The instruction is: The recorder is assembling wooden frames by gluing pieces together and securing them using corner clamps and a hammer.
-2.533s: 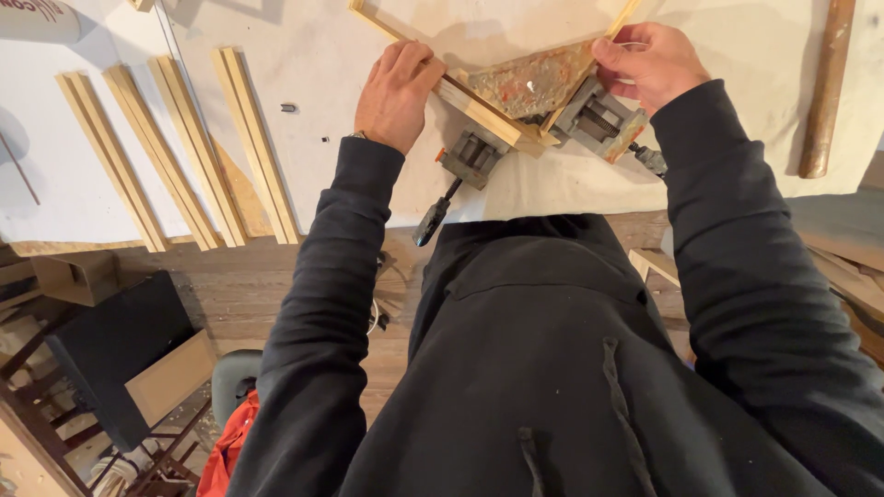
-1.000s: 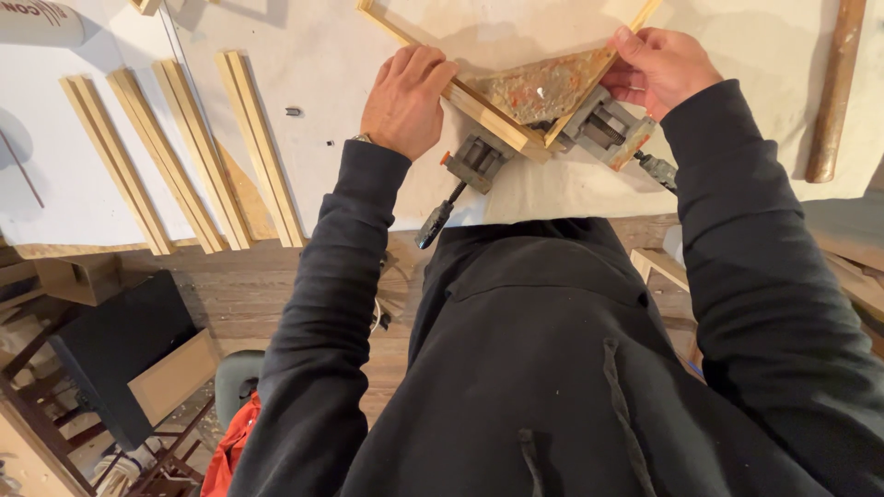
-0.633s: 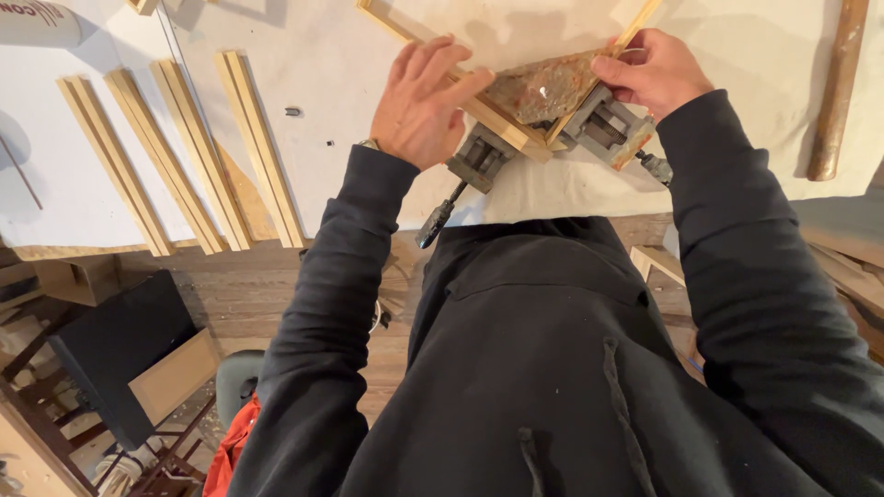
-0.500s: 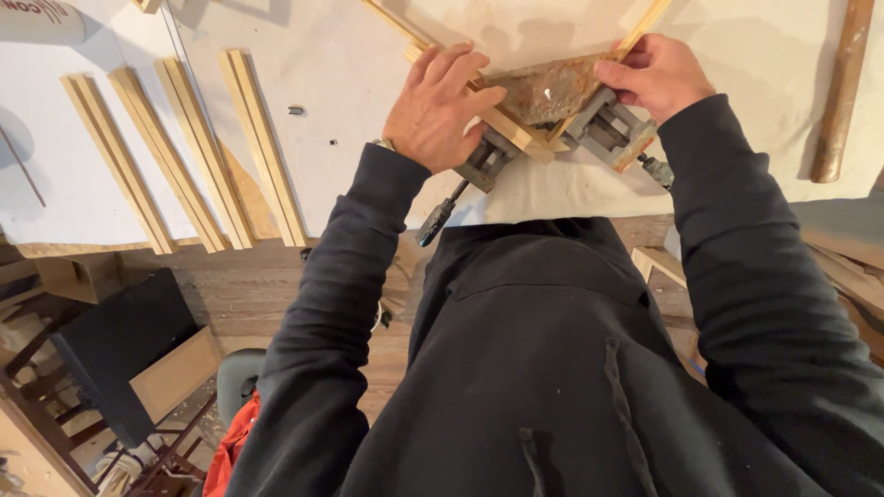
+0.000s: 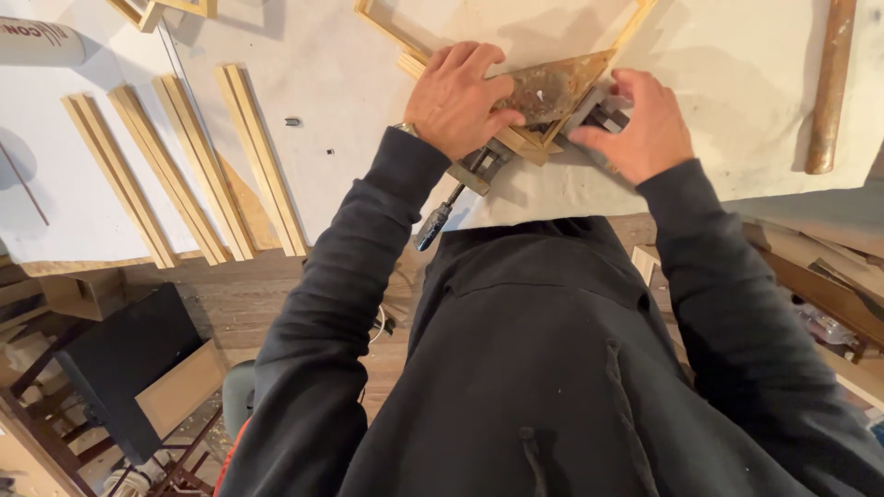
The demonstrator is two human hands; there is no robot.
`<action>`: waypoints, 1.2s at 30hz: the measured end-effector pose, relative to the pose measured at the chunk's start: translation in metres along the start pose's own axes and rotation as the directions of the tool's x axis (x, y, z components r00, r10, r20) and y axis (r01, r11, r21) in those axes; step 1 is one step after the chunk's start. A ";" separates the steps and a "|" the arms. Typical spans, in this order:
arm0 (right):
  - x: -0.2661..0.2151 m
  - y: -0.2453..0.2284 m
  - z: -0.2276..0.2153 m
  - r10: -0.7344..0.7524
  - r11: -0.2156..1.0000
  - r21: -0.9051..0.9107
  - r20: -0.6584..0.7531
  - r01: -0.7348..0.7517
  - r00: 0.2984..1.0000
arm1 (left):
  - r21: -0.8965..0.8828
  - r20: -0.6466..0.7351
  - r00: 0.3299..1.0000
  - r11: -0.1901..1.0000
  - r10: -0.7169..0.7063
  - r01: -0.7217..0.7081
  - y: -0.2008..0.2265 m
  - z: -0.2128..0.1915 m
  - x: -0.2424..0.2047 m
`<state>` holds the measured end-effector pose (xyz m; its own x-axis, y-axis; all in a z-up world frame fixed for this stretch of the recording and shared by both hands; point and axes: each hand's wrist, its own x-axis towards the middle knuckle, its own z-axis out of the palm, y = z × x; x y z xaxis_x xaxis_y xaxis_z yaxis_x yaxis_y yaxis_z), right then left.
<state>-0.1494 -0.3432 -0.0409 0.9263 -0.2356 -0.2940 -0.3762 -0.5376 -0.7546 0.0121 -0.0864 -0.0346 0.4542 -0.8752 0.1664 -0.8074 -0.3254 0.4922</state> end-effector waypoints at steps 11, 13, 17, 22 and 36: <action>-0.033 0.010 0.028 -0.178 0.926 -0.359 -0.132 0.120 0.975 | -0.054 0.213 0.941 0.959 -0.263 0.280 0.017 0.006 0.020; -0.031 0.015 0.032 -0.201 0.929 -0.344 -0.153 0.139 0.967 | -0.053 0.205 0.945 0.962 -0.254 0.270 0.012 0.014 0.020; -0.023 0.017 0.031 -0.300 0.917 -0.328 -0.198 0.225 0.933 | -0.010 0.244 0.907 0.935 -0.342 0.355 0.007 0.022 0.023; 0.004 0.024 0.011 -0.363 0.872 -0.394 -0.124 0.290 0.924 | -0.094 0.266 0.851 0.866 -0.453 0.490 0.012 0.025 0.026; -0.003 0.003 0.003 -0.484 0.813 -0.442 -0.150 0.379 0.862 | -0.278 0.235 0.774 0.722 -0.588 0.633 0.014 0.052 0.038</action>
<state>-0.1533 -0.3418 -0.0442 0.9776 -0.0643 0.2003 0.0371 -0.8844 -0.4652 -0.0018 -0.1430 -0.0660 0.7378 -0.5701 -0.3614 -0.1906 -0.6896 0.6987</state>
